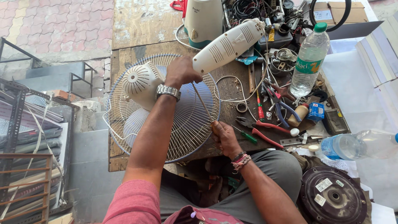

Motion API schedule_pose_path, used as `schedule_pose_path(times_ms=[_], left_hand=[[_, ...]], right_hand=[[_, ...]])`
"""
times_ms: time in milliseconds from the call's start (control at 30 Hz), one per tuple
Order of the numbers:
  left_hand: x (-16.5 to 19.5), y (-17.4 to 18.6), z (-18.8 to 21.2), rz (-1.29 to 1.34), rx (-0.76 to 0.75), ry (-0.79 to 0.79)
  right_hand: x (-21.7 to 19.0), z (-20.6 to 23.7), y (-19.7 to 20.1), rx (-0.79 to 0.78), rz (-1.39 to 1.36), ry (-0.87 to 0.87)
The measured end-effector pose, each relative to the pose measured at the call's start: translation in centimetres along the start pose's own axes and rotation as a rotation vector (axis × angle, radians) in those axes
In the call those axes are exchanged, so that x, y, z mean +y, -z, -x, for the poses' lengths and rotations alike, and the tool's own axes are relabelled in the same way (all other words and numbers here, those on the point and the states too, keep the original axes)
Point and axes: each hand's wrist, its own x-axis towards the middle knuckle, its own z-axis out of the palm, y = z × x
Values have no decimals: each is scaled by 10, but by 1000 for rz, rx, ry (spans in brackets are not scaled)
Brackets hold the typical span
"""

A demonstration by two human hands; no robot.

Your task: The person uses a screwdriver to tighten screws on the rear housing of a table fan. They repeatedly reach into a parts container to select screws and continue securing the fan's rear cover.

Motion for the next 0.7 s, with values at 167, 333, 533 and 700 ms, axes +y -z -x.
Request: schedule_pose_path(times_ms=[167, 333, 533, 700], left_hand=[[-1, 1, 1, 5, -9, 8], [-5, 0, 3, 57, -2, -17], [-6, -4, 1, 0, 0, 2], [-7, -8, 2, 16, -8, -29]], right_hand=[[-5, 1, 5, -51, -100, -116], [8, 5, -3, 198, 410, 215], [19, 10, -14, 484, 1154, 687], [13, 3, -8, 355, 893, 415]])
